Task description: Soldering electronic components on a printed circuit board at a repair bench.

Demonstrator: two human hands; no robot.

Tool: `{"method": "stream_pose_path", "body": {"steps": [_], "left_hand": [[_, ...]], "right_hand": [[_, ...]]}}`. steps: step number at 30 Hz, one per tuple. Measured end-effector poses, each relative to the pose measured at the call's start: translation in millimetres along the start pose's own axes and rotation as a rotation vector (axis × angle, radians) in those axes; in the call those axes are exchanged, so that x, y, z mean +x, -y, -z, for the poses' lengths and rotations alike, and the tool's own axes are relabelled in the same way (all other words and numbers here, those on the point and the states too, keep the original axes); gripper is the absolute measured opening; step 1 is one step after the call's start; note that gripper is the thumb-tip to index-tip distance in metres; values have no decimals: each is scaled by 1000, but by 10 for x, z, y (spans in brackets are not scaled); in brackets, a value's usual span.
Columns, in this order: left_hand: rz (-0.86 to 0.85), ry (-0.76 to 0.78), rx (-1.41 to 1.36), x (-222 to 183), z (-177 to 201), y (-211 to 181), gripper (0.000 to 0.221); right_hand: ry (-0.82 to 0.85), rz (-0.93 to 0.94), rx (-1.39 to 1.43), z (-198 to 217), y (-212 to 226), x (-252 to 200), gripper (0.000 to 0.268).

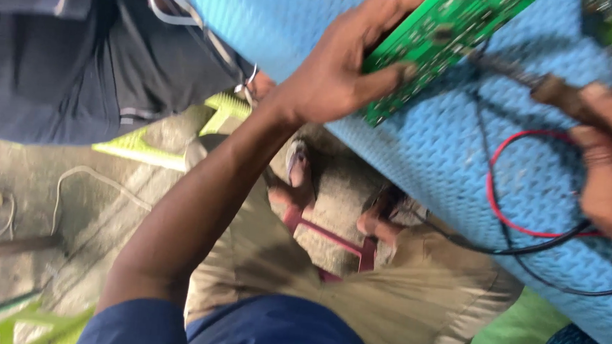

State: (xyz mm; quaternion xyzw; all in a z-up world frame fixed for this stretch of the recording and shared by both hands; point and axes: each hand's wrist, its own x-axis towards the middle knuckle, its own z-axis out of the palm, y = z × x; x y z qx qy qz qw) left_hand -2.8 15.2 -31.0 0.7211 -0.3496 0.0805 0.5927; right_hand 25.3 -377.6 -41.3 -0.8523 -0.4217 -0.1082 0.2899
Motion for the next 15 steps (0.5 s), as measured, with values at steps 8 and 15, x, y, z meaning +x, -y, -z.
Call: {"method": "stream_pose_path", "body": {"steps": [8,15], "left_hand": [[114,-52,-149,106,-78,-274,41],[169,-82,-124,93,-89,-257,46]], "right_hand": [[-68,190,-263,296,397,371,22],[-115,212,-252,324,468,415,18]]}}
